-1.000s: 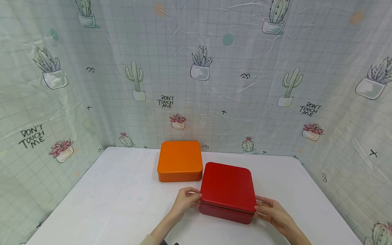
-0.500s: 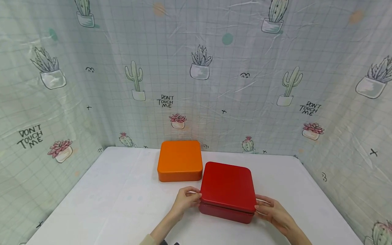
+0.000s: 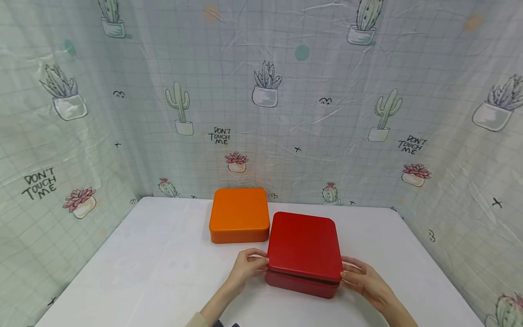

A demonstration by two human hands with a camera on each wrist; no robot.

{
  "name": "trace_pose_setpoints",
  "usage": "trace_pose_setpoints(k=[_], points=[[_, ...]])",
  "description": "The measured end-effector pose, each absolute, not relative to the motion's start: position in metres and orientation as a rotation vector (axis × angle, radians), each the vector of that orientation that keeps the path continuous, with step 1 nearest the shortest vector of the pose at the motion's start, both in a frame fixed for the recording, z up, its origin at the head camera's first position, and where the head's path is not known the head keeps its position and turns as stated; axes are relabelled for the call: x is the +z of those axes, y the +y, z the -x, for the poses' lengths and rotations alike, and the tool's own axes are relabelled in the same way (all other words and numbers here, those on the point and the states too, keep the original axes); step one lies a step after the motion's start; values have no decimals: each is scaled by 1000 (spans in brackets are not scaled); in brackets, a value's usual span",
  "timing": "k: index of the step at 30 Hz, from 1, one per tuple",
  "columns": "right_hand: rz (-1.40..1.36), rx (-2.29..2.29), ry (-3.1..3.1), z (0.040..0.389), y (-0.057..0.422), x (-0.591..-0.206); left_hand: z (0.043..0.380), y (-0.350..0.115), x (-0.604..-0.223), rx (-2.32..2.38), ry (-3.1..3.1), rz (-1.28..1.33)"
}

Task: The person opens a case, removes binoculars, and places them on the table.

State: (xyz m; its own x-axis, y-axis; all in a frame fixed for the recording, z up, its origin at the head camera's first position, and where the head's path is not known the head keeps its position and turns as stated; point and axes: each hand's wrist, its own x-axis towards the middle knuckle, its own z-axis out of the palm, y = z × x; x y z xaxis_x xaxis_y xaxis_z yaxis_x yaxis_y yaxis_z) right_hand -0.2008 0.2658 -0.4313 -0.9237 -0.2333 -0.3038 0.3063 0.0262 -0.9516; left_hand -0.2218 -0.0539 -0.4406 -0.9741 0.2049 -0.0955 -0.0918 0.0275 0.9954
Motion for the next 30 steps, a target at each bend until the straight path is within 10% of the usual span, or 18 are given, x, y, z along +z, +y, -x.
trace_pose_setpoints(k=[30], points=[[-76, -1994, 1851, 191, 287, -425, 221, -45, -430, 2097, 1919, -241]])
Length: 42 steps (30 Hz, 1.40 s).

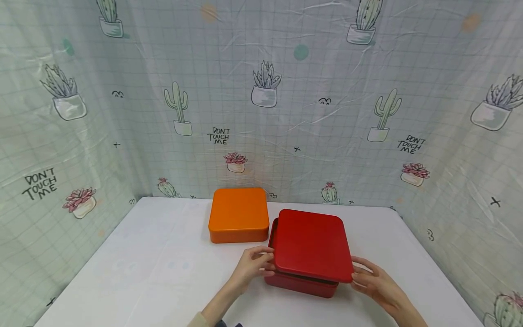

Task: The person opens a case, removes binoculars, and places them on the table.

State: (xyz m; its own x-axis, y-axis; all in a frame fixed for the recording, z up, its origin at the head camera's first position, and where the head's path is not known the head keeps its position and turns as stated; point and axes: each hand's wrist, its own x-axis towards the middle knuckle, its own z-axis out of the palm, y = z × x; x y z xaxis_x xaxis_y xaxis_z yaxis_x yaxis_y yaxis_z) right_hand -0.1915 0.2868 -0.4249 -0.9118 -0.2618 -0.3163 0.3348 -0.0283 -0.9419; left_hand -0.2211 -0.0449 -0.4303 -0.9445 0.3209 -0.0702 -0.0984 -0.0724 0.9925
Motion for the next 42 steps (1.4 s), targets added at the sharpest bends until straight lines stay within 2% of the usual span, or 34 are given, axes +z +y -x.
trace_pose_setpoints(k=[42], points=[[-177, -1999, 1825, 170, 342, -430, 213, 2, -422, 2070, 1754, -213]])
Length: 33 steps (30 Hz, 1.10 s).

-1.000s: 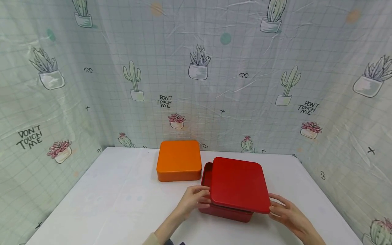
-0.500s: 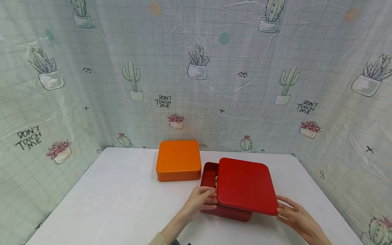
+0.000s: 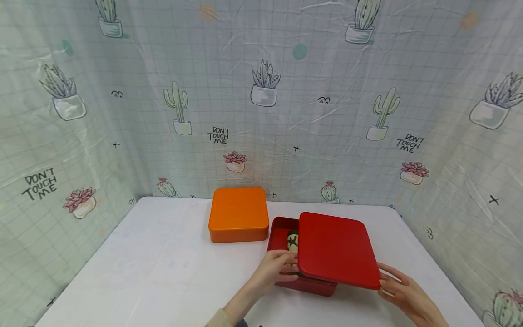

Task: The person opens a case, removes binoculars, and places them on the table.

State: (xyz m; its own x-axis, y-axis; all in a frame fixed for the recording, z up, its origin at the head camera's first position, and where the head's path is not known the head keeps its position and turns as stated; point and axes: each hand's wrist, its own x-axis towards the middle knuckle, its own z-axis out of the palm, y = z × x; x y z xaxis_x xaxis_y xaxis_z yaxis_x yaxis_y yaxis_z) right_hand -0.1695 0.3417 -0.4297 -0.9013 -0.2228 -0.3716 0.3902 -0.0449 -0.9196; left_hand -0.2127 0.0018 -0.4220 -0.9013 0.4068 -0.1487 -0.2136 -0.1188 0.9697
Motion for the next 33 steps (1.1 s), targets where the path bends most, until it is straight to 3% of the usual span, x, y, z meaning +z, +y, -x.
trace_pose_setpoints(k=[26, 33], points=[[-100, -2137, 1433, 167, 383, -427, 207, 34, -425, 2154, 1474, -126], [90, -2149, 1110, 167, 397, -425, 206, 42, -428, 2169, 1378, -108]])
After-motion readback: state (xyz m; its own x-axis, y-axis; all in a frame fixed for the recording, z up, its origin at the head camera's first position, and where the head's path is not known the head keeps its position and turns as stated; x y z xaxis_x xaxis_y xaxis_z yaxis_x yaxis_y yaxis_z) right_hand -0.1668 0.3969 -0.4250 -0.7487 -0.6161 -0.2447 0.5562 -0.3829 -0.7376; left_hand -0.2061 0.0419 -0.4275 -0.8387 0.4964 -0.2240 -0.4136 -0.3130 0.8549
